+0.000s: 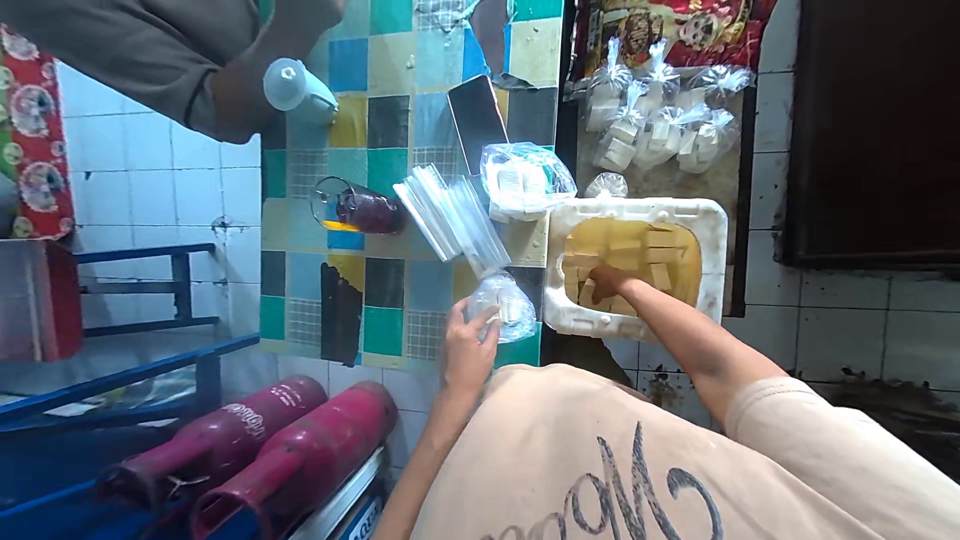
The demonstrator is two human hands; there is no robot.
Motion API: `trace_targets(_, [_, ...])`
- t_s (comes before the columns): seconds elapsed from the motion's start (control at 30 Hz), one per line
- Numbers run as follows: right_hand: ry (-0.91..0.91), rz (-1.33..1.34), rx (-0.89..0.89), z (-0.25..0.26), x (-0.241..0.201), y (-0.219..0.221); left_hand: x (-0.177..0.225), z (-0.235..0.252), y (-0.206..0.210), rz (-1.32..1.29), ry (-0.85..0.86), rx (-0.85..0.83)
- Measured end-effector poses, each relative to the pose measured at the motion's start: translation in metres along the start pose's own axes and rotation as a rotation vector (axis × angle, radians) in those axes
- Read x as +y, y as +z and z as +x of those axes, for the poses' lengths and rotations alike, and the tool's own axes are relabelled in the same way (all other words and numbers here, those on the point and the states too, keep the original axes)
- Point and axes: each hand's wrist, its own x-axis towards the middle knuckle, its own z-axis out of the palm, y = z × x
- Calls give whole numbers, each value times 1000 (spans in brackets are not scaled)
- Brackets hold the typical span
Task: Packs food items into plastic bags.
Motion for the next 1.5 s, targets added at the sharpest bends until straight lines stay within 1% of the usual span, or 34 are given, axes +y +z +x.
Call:
trace_targets(0.07, [-4,8,52,-6,6,-2,1,5,-1,-11,9,11])
trace_targets(0.17, [-9,109,119,-37,11,-20,4,8,-8,1,13,30])
trace_targets(0.2, [-19,222,154,-52,14,-25,5,9,-9,7,15,26])
trace_targets(0.27, [-49,579,246,-82,19,-28,7,9,-13,26,-4,-17])
trace_targets(0.33, [-152,883,291,-113,16,-31,7,11,-17,45,-19,-81])
trace_targets(0.4, [-329,1087,320,-147,-8,-28,8,12,-22,66,-23,-135])
trace_targets(0.47, [-495,1213,362,-172,-45,-19,8,15,-25,90,-14,-179])
trace_targets(0.57, [-670,1258,409,-185,-107,9,3,21,-25,108,40,-203])
trace_targets(0.63, [-752,1246,456,-176,-143,28,-1,26,-27,71,89,-219])
trace_targets(0.67, [-764,1197,528,-168,-156,35,-3,27,-28,30,110,-230])
trace_targets(0.73, [-692,991,753,-153,-173,47,-9,29,-30,-49,156,-228])
trace_targets(0.8, [-619,723,916,-148,-179,52,-10,30,-33,-91,197,-235])
trace_targets(0.83, [-601,588,939,-148,-181,53,-9,30,-34,-97,209,-242])
trace_targets(0.9, [-533,346,864,-151,-185,50,-4,29,-36,-92,219,-263])
trace_targets(0.97, [-439,242,809,-154,-192,46,1,26,-37,-99,242,-262])
trace_targets(1.03, [-376,306,849,-157,-199,43,5,22,-37,-103,261,-253])
trace_targets(1.07, [-330,360,838,-157,-203,38,7,21,-37,-102,257,-260])
trace_targets(1.13, [-198,470,690,-150,-212,18,9,21,-38,-112,240,-273])
trace_targets(1.2, [-123,575,572,-143,-215,12,5,28,-35,-143,231,-275])
trace_targets(1.23, [-95,621,543,-141,-216,12,2,30,-34,-148,224,-283])
trace_targets(1.27, [-68,660,522,-141,-218,13,-7,35,-31,-141,237,-298])
trace_targets(1.3, [-44,701,505,-146,-221,13,-27,44,-18,-116,302,-269])
trace_targets(1.33, [-18,750,481,-155,-225,13,-57,56,5,-79,441,-130])
trace_targets(1.37, [3,788,461,-162,-230,12,-63,61,11,-50,441,-123])
trace_targets(1.4, [14,813,437,-165,-234,12,-42,56,-5,2,313,-260])
trace_targets(1.43, [20,816,426,-165,-235,12,-5,48,-31,28,129,-450])
trace_targets(1.47, [20,799,417,-160,-235,12,16,39,-45,7,76,-475])
trace_targets(1.5, [9,774,411,-151,-232,14,20,30,-49,-53,108,-412])
